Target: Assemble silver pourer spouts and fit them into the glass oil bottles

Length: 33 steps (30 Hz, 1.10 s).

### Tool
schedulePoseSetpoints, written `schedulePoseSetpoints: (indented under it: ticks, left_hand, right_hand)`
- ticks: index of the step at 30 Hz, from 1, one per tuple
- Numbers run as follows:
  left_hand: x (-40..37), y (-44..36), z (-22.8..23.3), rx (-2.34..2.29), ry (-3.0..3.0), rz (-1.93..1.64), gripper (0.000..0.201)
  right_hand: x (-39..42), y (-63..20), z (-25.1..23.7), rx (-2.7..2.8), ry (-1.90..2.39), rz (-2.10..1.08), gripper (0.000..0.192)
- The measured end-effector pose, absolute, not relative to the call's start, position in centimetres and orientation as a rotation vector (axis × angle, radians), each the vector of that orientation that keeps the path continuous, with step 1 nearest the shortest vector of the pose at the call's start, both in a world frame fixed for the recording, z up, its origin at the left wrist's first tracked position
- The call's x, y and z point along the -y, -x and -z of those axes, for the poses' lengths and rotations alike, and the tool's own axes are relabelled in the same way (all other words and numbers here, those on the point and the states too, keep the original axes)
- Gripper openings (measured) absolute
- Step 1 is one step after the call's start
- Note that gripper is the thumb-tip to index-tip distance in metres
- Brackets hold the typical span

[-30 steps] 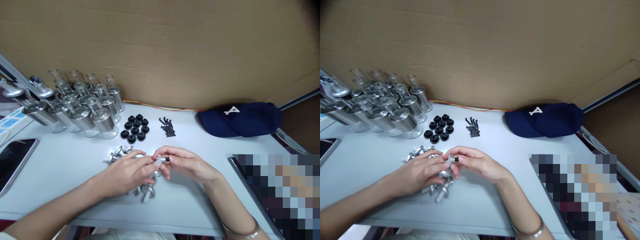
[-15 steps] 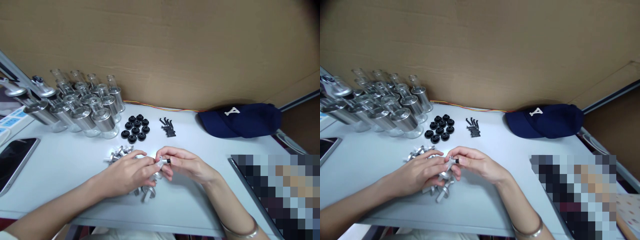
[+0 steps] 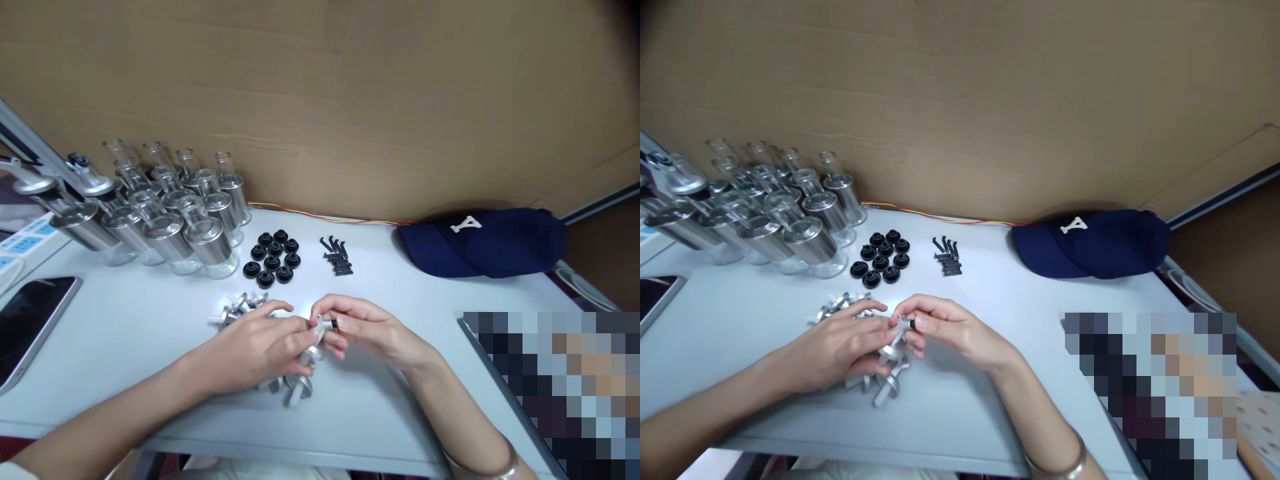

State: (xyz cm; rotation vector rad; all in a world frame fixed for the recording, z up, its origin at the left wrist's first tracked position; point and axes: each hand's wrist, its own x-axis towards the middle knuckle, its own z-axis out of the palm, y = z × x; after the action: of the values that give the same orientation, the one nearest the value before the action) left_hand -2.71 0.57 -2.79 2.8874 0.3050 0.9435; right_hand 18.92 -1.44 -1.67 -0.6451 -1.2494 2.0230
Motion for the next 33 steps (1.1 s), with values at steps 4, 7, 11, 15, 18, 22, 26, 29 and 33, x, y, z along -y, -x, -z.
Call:
schedulePoseSetpoints:
  ticks: [4,7,11,15,18,22,26,29,33]
  left_hand:
    - [-0.6,2.9,2.6,-0.335,-2.871,-0.9,0.023]
    - [-0.6,2.9,2.5,-0.378,-2.88,-0.868,0.023]
    - [-0.7,3.0,2.3,-0.416,-2.935,-0.813,0.026]
    - [-1.0,3.2,2.0,-0.478,-2.881,-0.821,0.04]
    - [-1.7,3.7,2.0,-0.783,-2.81,-0.856,0.035]
    - [-3.3,4.6,2.5,-1.225,-2.658,-0.643,0.028]
    - [-3.9,5.0,3.0,-1.306,-2.554,-0.481,0.034]
    - [-3.8,4.9,3.0,-1.33,-2.538,-0.438,0.034]
    - [-3.6,4.7,3.0,-1.368,-2.553,-0.479,0.032]
  right_hand:
    - [1.3,-18.8,1.7,1.291,0.712,-1.951,0.031]
    - [1.2,-18.6,1.6,1.313,0.758,-1.897,0.033]
    - [1.2,-18.3,1.6,1.308,0.847,-1.901,0.03]
    - [1.2,-18.2,1.7,1.325,0.884,-1.856,0.026]
    - [1.2,-18.4,1.8,1.339,0.873,-1.796,0.022]
    - [1.2,-18.7,1.8,1.352,0.889,-1.746,0.02]
    - [1.2,-18.7,1.7,1.352,0.888,-1.743,0.021]
    - [1.2,-18.6,1.7,1.348,0.895,-1.742,0.023]
    - [1.1,-18.6,1.7,1.338,0.909,-1.714,0.024]
